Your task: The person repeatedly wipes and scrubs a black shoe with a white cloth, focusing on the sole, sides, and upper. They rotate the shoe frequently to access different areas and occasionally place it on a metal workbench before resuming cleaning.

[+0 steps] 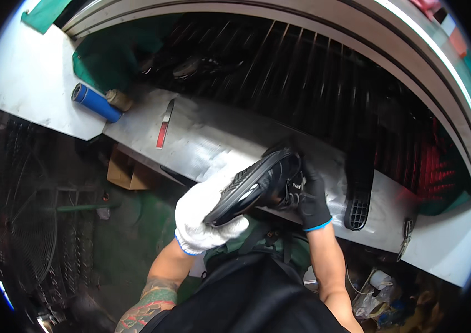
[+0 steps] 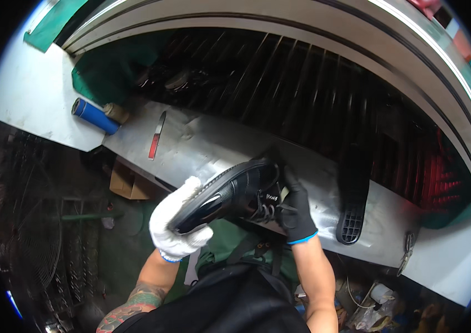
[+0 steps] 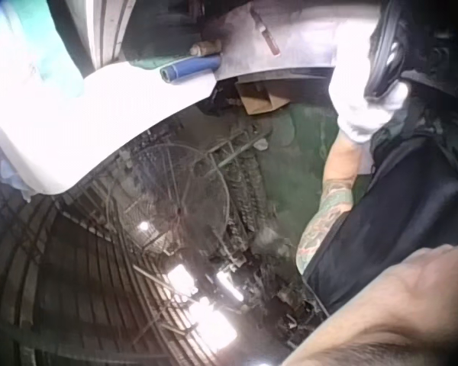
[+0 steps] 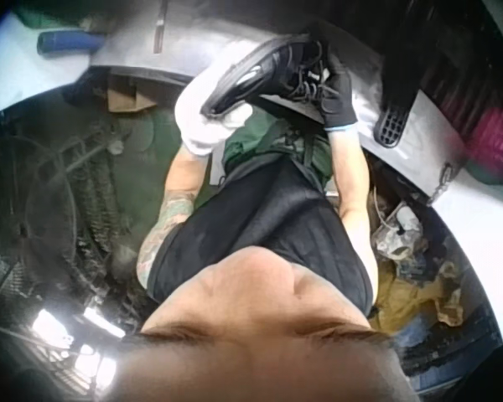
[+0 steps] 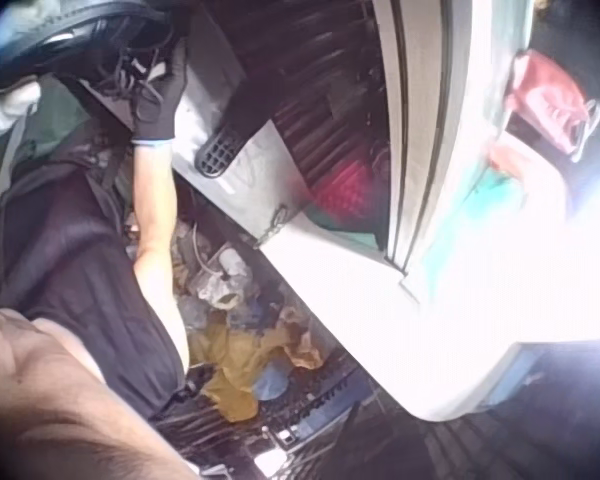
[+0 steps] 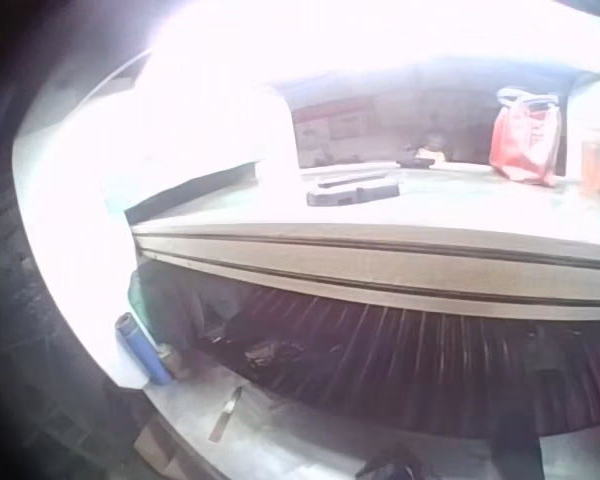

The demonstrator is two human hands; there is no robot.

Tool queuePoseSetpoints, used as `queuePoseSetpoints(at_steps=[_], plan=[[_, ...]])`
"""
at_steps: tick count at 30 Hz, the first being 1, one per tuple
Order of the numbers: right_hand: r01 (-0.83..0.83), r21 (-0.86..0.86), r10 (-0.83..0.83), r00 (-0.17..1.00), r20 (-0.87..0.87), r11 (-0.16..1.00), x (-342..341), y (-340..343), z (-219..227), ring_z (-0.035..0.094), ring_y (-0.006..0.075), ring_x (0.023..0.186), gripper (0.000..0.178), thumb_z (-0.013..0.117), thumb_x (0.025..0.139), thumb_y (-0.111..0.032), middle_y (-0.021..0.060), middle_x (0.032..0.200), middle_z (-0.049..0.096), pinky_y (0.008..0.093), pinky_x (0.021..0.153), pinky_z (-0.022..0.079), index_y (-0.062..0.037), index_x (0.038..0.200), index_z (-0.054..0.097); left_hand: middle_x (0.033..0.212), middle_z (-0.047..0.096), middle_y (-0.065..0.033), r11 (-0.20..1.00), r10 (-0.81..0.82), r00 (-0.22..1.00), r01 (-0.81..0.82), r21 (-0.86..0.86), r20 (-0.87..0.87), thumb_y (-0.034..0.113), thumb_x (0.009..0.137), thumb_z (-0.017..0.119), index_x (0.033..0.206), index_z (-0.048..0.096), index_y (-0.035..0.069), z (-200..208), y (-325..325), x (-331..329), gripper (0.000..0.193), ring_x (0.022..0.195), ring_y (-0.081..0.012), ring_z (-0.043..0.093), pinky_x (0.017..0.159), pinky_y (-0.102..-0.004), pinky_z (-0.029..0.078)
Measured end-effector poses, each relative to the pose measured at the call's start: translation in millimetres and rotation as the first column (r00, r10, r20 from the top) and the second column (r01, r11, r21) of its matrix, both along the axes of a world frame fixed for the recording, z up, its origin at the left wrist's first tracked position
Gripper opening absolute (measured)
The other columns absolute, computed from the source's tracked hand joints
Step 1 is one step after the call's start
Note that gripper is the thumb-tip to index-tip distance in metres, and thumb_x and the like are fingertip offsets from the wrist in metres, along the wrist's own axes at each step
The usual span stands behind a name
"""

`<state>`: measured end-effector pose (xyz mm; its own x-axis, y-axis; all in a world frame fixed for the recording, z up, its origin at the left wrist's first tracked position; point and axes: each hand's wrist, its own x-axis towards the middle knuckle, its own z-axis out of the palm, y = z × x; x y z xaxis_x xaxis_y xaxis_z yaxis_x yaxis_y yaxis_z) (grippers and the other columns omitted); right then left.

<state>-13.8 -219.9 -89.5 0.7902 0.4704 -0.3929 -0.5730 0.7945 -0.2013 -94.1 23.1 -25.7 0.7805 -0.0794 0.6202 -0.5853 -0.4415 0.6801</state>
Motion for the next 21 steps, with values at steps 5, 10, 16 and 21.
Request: queuePoseSetpoints(at_steps=[5,10,16,21], plan=[[0.325,-0.402,-0.174,0.914,0.368,0.856,31,-34,1,0.071,0.0191,0.105,0.032,0.067,0.099,-0.015,0.0069,0.113,0.073,0.0339,0.096,0.058,-0.0014,0.128,0.065,0.103,0.076,-0.0164,0.904,0.139,0.918,0.035,0.425,-0.373,0.018,0.073,0.088,0.137,0.060,-0.005,-56,-6,-12,0.074,0.080,-0.0329,0.073,0.075,-0.0372,0.058],[0.164,-0.701,0.136,0.926,0.352,0.694,28,-15,45,0.071,0.0145,0.096,0.051,0.076,0.087,-0.002,0.0090,0.111,0.073,0.0296,0.084,0.059,0.0021,0.135,0.061,0.098,0.076,-0.0156,0.938,0.066,0.998,-0.056,0.342,-0.015,0.029,0.075,0.092,0.145,0.052,-0.010,-42,-2,20,0.089,0.084,-0.0313,0.074,0.077,-0.0382,0.058],[0.303,-0.577,0.244,0.689,0.682,0.759,29,26,81,0.063,0.0216,0.123,0.098,0.096,0.069,-0.005,0.0137,0.142,0.059,0.0361,0.105,0.054,-0.0023,0.153,0.045,0.159,0.047,-0.0162,0.691,-0.485,0.807,0.118,-0.713,-0.337,0.031,0.091,0.081,0.168,0.018,0.004,15,-8,75,0.104,0.128,-0.0217,0.060,0.106,-0.0336,0.050],[0.523,-0.629,0.454,0.435,0.777,0.575,30,31,81,0.054,0.0228,0.136,0.118,0.102,0.064,-0.015,0.0137,0.149,0.053,0.0391,0.114,0.046,-0.0050,0.159,0.034,0.141,0.061,-0.0229,0.484,-0.450,0.877,0.080,-0.872,-0.170,0.044,0.092,0.079,0.158,0.035,0.005,13,-26,86,0.088,0.127,-0.0315,0.063,0.112,-0.0463,0.051]])
